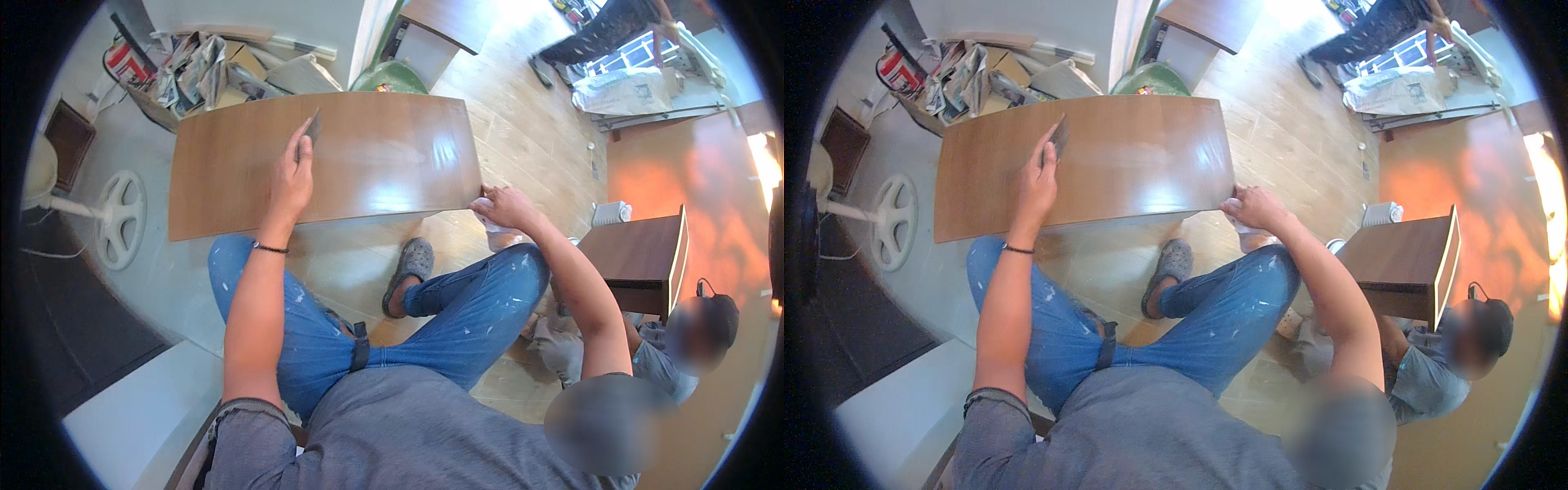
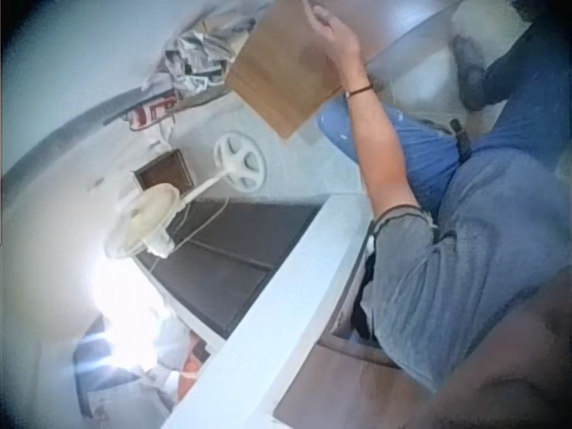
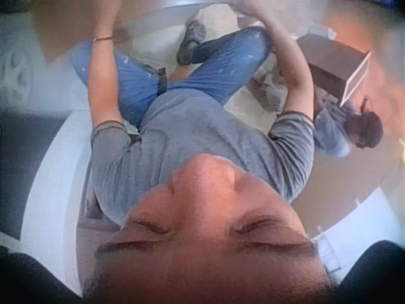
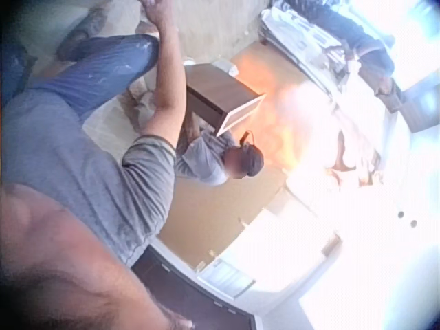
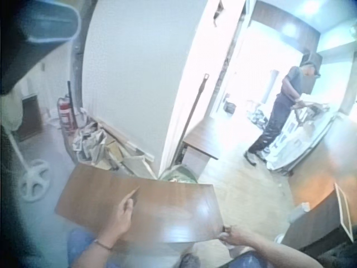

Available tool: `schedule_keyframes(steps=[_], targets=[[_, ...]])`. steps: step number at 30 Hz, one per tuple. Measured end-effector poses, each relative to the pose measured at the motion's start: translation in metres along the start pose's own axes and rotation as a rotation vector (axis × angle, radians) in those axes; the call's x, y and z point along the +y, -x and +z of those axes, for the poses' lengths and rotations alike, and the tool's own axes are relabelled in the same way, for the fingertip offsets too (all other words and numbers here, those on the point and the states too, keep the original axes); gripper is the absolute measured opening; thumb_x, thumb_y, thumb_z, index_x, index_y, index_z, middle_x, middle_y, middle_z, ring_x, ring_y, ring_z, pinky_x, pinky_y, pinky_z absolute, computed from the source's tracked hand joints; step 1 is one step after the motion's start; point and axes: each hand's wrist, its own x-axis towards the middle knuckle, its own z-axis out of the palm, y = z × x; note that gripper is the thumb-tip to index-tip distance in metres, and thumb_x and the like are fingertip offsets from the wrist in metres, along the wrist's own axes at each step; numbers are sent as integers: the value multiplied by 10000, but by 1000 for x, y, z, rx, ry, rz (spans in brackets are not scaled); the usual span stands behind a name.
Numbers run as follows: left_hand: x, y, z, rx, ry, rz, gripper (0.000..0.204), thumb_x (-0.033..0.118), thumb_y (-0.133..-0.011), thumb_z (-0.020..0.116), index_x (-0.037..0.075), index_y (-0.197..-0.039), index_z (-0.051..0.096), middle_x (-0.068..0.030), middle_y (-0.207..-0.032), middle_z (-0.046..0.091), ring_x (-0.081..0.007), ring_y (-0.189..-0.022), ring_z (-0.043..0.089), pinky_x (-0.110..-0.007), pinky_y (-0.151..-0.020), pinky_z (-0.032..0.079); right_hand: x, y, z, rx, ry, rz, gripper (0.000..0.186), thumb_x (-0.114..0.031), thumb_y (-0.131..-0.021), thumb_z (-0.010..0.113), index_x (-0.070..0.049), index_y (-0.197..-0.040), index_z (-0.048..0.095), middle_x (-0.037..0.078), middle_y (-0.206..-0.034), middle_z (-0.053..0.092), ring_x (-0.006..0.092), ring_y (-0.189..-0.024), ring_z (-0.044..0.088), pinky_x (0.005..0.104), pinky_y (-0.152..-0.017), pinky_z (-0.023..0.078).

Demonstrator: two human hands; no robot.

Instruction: The person cleans a wooden board with a cloth, applies masking tape along one edge, and then uses a brush to apply a liquid finish along the taped edge. The person works on a single board throughout the clip.

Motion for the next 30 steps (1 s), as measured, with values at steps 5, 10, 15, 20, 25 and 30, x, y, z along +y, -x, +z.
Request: schedule_keyframes(steps=[5,10,15,20,25,30], targets=[[-11,5,-5,31,34,-32,497,413,-1127,390,112,-1491,542,-247,-1411,613,-421,-1317,577,-441,-1114,438,-23,26,-31,-49,74,62,580,-601,-938,605,-57,-916,806,227,-913,749,423,-906,718,511,-822,557],[-19,10,9,28,48,-31,489,420,-1126,406,140,-1511,521,-216,-1339,666,-360,-1190,676,-440,-1041,499,-54,42,-66,72,-160,57,549,-567,-930,643,-42,-933,804,239,-886,743,403,-870,730,503,-797,564],[9,38,-14,62,399,-122,454,382,-1128,444,106,-1476,541,-162,-1245,713,-266,-1062,740,-376,-886,593,-115,30,-89,216,-373,-148,583,-576,-934,655,-9,-958,788,254,-868,736,401,-853,732,491,-810,560],[89,66,-68,6,620,-195,477,334,-1117,486,-61,-1374,560,-172,-1242,707,-302,-1062,741,-376,-881,609,-177,10,-97,169,-663,-369,652,-619,-949,642,16,-1016,771,231,-913,743,326,-858,726,442,-802,550],[152,69,-115,51,498,-88,422,286,-1113,501,-61,-1334,592,-163,-1174,732,-295,-1028,754,-352,-854,611,-209,-40,-112,23,-703,-402,626,-605,-963,660,-3,-1103,765,128,-873,747,203,-802,701,385,-764,556],[137,27,-145,111,467,-113,452,288,-1118,483,-87,-1356,567,-213,-1227,712,-316,-1106,729,-373,-928,597,-201,-72,-105,-65,-1332,-213,642,-586,-989,644,-12,-1274,680,86,-1025,729,147,-848,683,337,-756,572]])
